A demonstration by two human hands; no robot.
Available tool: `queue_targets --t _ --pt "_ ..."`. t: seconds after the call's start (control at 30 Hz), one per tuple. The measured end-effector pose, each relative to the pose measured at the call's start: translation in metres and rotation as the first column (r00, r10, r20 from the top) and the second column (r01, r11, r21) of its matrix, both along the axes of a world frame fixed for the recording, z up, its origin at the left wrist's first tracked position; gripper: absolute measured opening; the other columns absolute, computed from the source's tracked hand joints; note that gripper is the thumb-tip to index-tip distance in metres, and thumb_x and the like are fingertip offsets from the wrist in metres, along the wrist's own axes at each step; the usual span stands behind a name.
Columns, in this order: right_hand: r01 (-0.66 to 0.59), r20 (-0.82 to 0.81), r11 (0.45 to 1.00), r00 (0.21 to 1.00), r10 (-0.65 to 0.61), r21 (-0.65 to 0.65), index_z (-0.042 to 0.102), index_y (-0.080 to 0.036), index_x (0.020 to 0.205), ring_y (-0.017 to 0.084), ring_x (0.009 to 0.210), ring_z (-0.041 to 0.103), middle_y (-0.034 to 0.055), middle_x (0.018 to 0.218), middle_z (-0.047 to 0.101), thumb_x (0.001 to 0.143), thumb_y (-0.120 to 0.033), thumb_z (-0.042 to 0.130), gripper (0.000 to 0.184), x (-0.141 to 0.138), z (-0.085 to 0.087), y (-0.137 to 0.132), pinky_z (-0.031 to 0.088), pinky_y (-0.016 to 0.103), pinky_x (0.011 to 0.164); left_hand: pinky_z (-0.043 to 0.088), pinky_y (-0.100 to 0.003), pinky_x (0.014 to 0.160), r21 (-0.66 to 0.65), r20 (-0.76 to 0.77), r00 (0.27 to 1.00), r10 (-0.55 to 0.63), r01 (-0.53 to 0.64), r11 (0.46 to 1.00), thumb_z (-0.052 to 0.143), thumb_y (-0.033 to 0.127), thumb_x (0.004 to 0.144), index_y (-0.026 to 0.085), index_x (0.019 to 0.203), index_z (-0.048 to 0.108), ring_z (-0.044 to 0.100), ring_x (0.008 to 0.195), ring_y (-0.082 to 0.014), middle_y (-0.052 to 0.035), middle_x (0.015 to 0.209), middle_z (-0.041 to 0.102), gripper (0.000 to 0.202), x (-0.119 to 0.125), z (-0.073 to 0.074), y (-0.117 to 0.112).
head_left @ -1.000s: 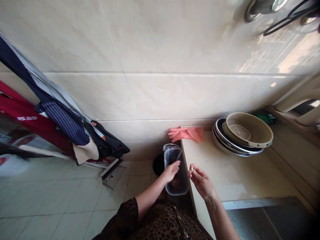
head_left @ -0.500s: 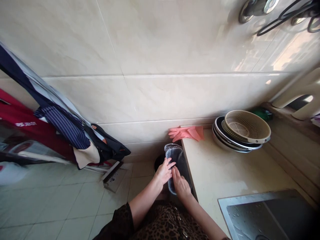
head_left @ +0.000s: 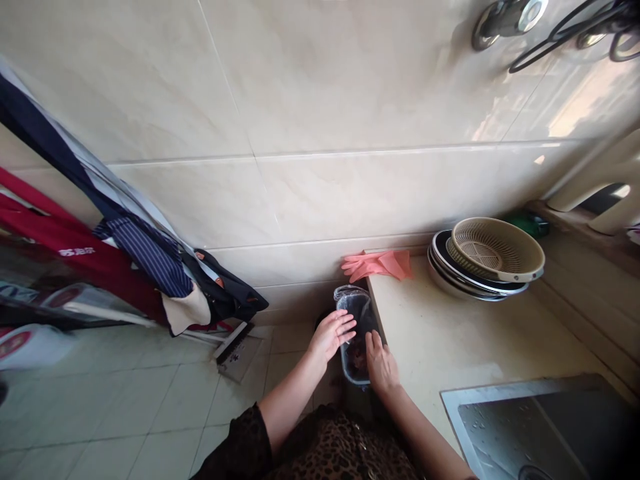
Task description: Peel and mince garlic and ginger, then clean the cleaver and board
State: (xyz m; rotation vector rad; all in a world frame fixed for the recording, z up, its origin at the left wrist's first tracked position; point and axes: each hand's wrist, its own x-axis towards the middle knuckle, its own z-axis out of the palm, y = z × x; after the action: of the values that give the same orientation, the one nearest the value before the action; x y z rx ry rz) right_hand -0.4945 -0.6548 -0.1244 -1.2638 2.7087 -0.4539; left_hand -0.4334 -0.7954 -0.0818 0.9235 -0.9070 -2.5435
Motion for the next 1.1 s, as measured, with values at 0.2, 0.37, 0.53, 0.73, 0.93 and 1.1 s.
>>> queue_targets --t 0.2,0.37,0.53,0.73,0.93,1.1 --pt "-0.032 0.225 0.985 0.972 0.070 -0.169 0.059 -0.023 0.121 0.025 0.095 0.065 0.0126 0.126 0.060 0.074 0.004 0.039 0.058 0.020 0.005 0.013 0.053 0.038 0.081 0.048 -0.037 0.095 -0.015 0.057 0.997 0.045 -0.044 0.999 0.060 0.006 0.072 0.014 0.104 0.059 0.060 0.111 -0.0244 -0.0166 0.123 0.058 0.032 -0.015 0.005 0.004" --pt "0.220 0.588 0.876 0.804 0.086 -0.429 0.060 -0.020 0.114 0.022 0.084 0.066 0.0114 0.108 0.065 0.081 -0.015 0.049 0.035 0.008 0.008 0.022 0.055 0.034 0.071 0.048 -0.046 0.092 -0.627 0.220 0.945 -0.241 0.326 0.708 0.061 0.025 0.078 0.018 0.100 0.064 0.060 0.109 -0.0278 -0.0123 0.118 0.064 0.023 -0.015 0.011 0.003" --pt "0.754 0.891 0.530 0.158 0.426 -0.388 0.068 -0.021 0.096 0.014 0.070 0.062 0.0001 0.078 0.066 0.069 -0.034 0.077 0.032 0.007 0.035 0.034 0.051 0.027 0.066 0.013 -0.068 0.105 -0.791 0.527 0.807 -0.267 0.581 0.194 0.089 0.029 0.044 0.017 0.103 0.066 0.050 0.118 -0.0407 -0.0120 0.098 0.071 0.065 -0.017 0.006 -0.001" --pt "0.940 0.857 0.239 0.093 0.507 -0.243 0.073 -0.019 0.087 0.007 0.065 0.056 -0.0009 0.079 0.068 0.057 -0.027 0.087 0.034 0.016 0.056 0.053 0.046 0.020 0.062 0.038 -0.048 0.106 -0.867 0.475 0.822 -0.314 0.377 -0.326 0.052 0.002 0.078 0.022 0.122 0.059 0.050 0.123 -0.0245 -0.0105 0.132 0.055 0.048 -0.032 -0.013 -0.004" --pt "0.969 0.828 0.048 0.181 0.531 -0.243 0.073 -0.019 0.088 0.009 0.068 0.058 -0.0002 0.079 0.067 0.059 -0.025 0.086 0.033 0.037 0.068 0.061 0.047 0.021 0.065 0.052 -0.040 0.091 -0.954 0.297 0.807 -0.510 0.278 -0.115 0.052 0.002 0.076 0.021 0.108 0.067 0.063 0.103 -0.0218 -0.0078 0.110 0.067 0.040 -0.049 -0.019 -0.016" --pt "0.965 0.836 -0.127 0.261 0.482 -0.228 0.072 -0.018 0.086 0.008 0.068 0.056 -0.0006 0.078 0.064 0.060 -0.024 0.085 0.029 0.072 0.083 0.069 0.046 0.020 0.062 0.049 -0.042 0.094 -0.887 0.313 0.675 -0.668 0.459 0.048 0.055 0.009 0.074 0.022 0.105 0.068 0.055 0.117 -0.0250 -0.0084 0.132 0.054 0.036 -0.069 -0.030 -0.041"
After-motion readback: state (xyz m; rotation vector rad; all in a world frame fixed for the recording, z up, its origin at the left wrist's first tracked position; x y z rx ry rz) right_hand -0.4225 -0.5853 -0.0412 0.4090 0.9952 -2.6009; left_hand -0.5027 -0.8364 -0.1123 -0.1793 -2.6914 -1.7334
